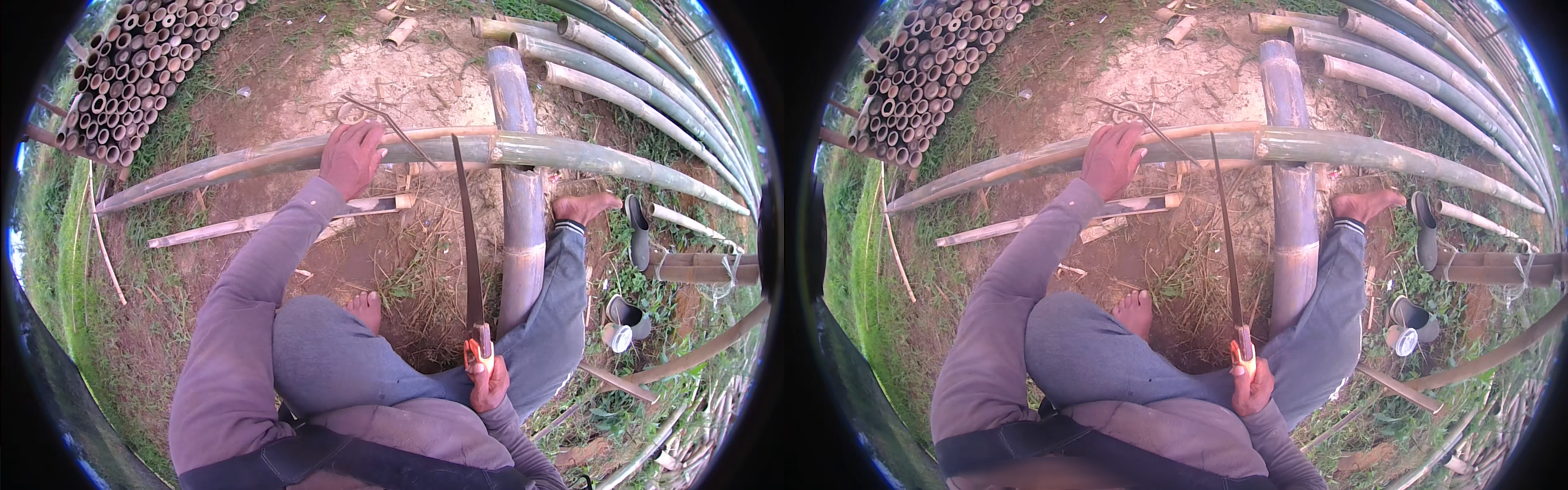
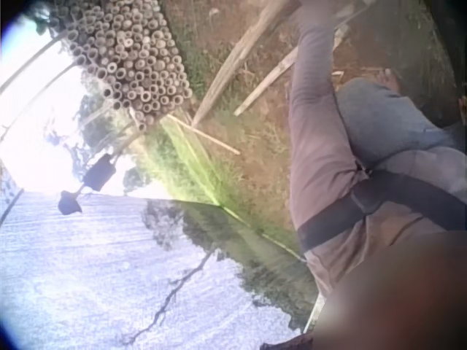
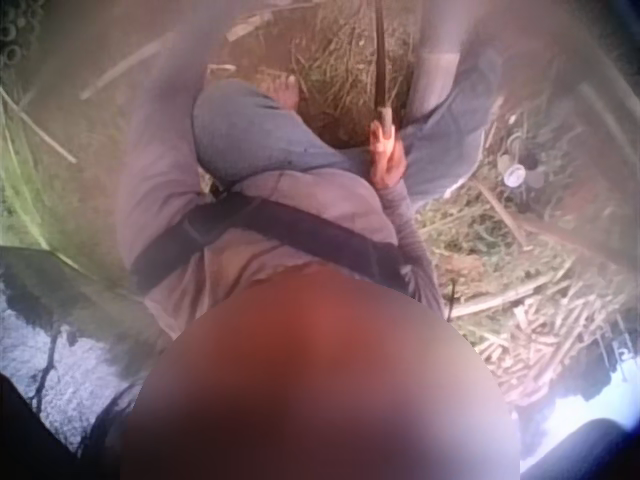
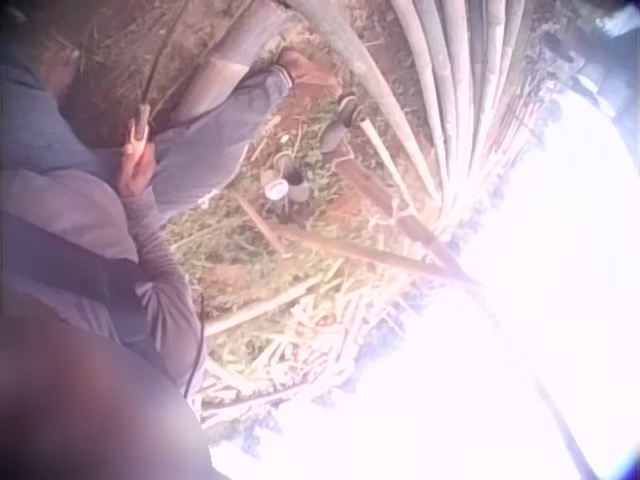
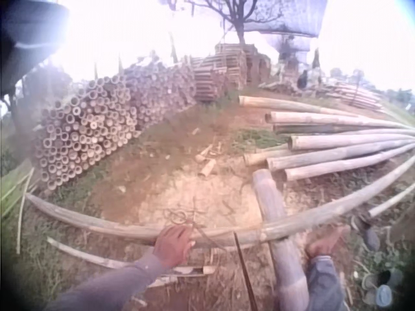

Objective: The person sits on the ground and uses a hand saw to cut long bamboo poles into shorter sections. They repeatedly position the bamboo on a support, saw through it, and set the cut pieces aside.

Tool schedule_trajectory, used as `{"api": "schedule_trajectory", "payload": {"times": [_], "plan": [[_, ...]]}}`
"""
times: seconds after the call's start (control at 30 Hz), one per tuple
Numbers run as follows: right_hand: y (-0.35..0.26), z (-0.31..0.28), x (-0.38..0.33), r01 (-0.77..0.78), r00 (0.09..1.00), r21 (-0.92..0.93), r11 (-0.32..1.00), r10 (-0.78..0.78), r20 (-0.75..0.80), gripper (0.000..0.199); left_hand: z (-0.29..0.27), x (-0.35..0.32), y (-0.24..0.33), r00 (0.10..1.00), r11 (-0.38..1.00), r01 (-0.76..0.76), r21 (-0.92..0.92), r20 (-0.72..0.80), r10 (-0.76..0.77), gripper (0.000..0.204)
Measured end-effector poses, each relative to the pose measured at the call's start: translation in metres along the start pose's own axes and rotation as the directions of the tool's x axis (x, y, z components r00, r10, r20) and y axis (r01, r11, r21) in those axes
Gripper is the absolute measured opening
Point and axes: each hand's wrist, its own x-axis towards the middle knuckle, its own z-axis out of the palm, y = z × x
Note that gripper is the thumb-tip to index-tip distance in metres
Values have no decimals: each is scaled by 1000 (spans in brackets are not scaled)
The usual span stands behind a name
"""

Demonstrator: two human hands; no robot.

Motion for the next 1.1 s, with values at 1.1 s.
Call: {"api": "schedule_trajectory", "payload": {"times": [1.1], "plan": [[29,-87,139,326,841,79,942,-251,-479,44,-4,56,-36,710,984,117,134,681,-177,82]]}}
